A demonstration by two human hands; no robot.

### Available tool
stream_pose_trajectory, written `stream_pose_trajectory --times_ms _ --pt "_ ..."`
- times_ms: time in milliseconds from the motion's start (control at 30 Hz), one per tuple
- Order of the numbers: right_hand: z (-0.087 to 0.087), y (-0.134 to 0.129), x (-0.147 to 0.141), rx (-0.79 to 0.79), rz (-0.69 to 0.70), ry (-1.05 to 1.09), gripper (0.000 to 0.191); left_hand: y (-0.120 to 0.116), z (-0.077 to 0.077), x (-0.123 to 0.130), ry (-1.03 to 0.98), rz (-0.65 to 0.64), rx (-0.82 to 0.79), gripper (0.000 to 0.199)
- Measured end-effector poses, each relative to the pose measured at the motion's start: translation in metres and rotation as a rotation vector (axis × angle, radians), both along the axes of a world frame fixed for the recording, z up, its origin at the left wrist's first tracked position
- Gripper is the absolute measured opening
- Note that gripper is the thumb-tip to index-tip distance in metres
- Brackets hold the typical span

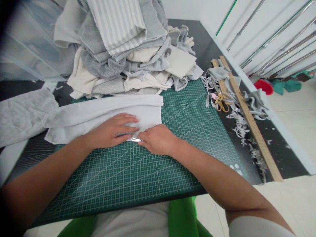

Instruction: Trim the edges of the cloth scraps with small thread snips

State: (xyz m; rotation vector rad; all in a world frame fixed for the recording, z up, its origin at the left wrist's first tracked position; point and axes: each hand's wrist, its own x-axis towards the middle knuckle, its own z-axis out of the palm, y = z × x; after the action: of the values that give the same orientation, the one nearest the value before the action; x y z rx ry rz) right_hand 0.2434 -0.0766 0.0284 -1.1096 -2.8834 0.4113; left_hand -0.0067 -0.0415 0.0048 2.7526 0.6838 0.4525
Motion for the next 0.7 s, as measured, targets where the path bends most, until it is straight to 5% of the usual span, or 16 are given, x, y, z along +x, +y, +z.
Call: stream_pose_trajectory --times_ms 700 --pt "0.011 -0.009 -0.003 -0.010 -0.001 -0.003 0.038 0.001 -0.001 0.000 -0.002 -0.006 0.009 0.031"
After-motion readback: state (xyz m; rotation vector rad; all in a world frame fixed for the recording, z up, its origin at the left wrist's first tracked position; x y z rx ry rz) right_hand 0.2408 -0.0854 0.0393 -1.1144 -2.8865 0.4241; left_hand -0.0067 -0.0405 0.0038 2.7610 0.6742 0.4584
